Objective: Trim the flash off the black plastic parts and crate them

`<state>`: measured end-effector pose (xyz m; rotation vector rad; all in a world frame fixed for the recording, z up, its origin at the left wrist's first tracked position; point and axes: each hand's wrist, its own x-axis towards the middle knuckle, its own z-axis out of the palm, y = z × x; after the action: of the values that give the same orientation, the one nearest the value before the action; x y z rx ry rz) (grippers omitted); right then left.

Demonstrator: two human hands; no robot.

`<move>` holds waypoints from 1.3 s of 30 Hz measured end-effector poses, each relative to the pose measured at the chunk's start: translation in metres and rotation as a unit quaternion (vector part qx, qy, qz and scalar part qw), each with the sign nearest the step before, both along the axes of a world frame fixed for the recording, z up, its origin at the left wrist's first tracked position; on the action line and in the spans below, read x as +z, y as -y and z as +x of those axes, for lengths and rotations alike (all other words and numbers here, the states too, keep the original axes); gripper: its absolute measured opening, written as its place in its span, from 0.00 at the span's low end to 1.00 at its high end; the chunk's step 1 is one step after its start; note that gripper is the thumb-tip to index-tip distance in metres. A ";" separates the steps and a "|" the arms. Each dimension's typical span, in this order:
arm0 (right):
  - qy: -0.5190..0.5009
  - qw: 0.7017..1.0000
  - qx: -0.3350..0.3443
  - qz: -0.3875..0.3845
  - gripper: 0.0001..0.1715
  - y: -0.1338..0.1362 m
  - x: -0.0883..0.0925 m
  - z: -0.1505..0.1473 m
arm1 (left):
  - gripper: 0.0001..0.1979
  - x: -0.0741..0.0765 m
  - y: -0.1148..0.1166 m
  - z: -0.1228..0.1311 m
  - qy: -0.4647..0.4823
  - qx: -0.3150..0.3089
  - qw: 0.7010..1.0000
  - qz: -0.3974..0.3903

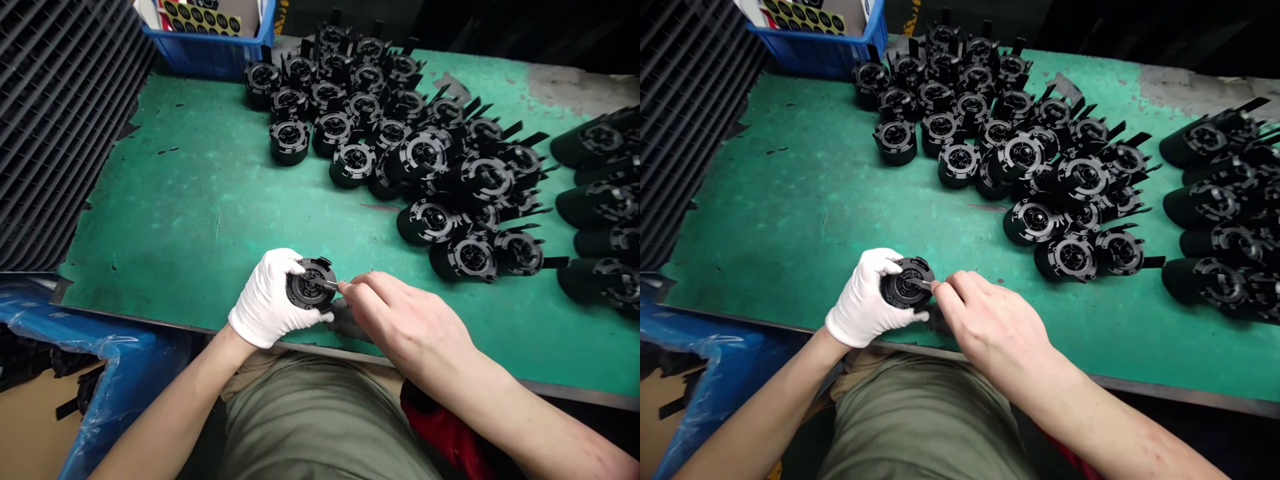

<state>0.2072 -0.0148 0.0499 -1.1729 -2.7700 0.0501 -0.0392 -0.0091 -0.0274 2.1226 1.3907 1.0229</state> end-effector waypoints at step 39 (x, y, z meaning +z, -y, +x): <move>-0.024 0.999 0.043 -0.013 0.04 -0.011 -0.015 0.013 | 0.44 -0.002 0.000 -0.004 0.006 -0.015 1.000 -0.014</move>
<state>0.2205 -0.0038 0.0344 -1.0447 -2.7842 0.1218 -0.0432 -0.0094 -0.0291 2.1077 1.3568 0.9968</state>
